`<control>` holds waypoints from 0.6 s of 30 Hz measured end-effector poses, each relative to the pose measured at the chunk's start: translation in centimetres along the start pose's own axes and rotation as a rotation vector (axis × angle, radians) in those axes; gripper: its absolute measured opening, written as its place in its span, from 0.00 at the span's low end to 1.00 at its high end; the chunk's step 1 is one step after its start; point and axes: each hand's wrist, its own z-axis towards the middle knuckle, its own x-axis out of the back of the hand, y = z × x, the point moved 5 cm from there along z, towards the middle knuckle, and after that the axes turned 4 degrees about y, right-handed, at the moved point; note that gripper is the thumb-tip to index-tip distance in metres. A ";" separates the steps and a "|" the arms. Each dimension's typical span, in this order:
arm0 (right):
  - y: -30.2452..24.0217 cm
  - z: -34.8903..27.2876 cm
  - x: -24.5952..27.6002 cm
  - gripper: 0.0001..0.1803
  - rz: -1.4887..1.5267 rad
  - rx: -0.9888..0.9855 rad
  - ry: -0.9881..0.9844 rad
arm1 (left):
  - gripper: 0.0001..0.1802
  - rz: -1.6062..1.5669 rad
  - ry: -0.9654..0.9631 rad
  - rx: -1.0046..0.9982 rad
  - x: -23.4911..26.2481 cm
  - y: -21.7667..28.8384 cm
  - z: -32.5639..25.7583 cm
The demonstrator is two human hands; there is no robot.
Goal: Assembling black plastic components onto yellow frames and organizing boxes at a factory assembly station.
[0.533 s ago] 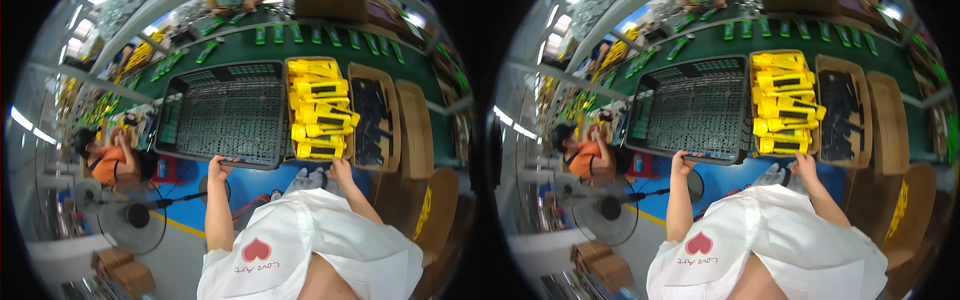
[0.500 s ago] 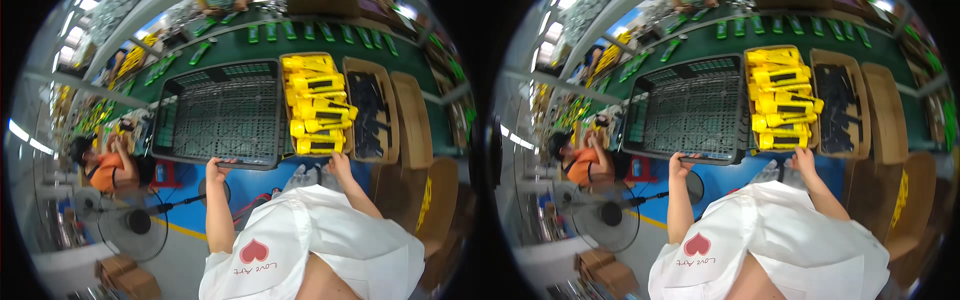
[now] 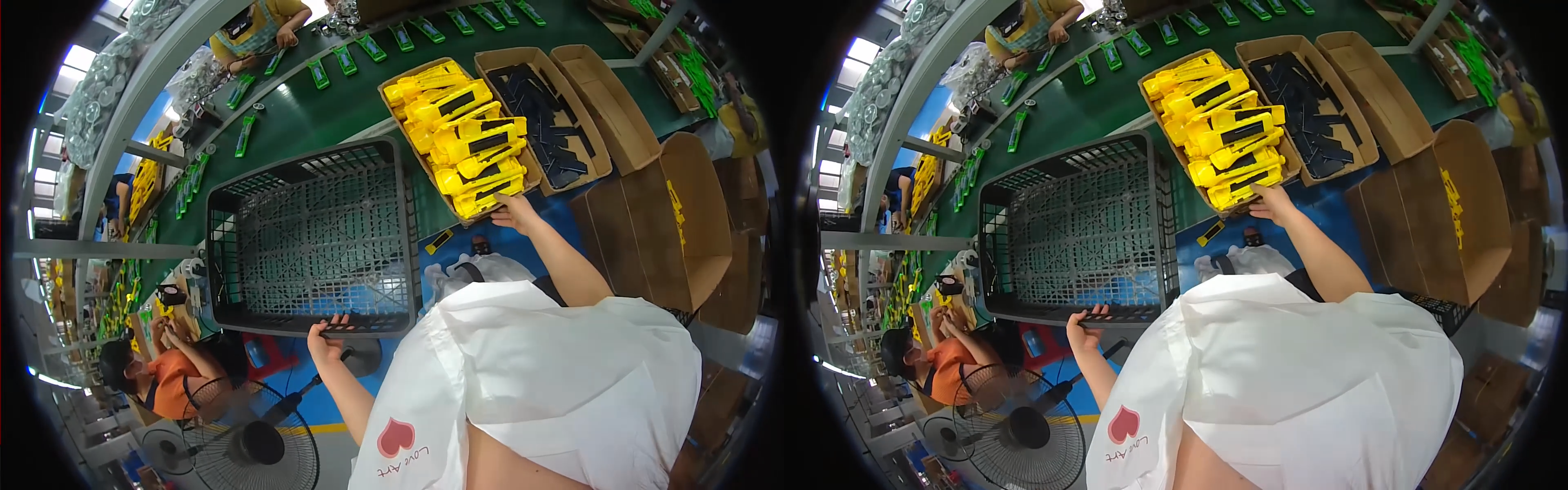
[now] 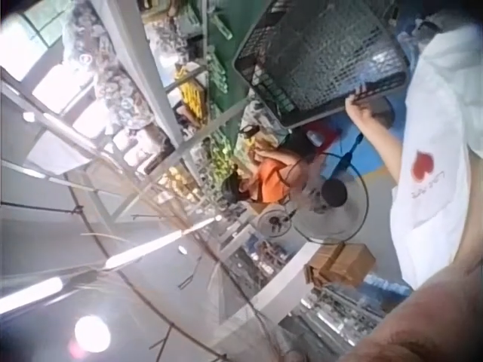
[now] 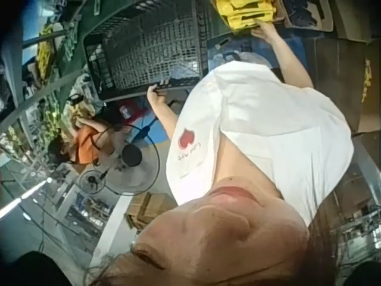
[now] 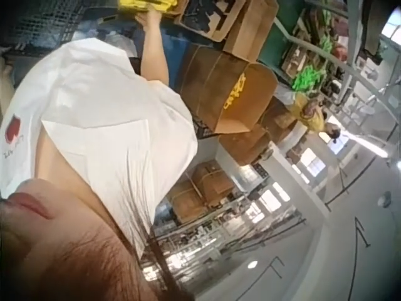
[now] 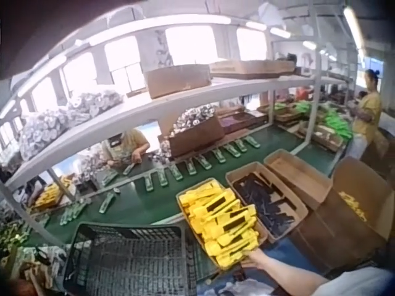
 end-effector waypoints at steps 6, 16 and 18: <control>-1.6 0.5 0.5 0.24 -0.155 -0.002 -0.159 | 0.11 0.062 0.028 -0.034 -0.6 -0.5 -2.4; -10.0 5.8 -1.8 0.27 -0.430 0.090 -0.292 | 0.25 0.134 0.244 -0.050 1.9 -0.2 -3.4; -11.9 6.6 -2.7 0.28 -0.479 0.095 -0.312 | 0.25 0.126 0.353 -0.066 1.8 -0.4 -4.0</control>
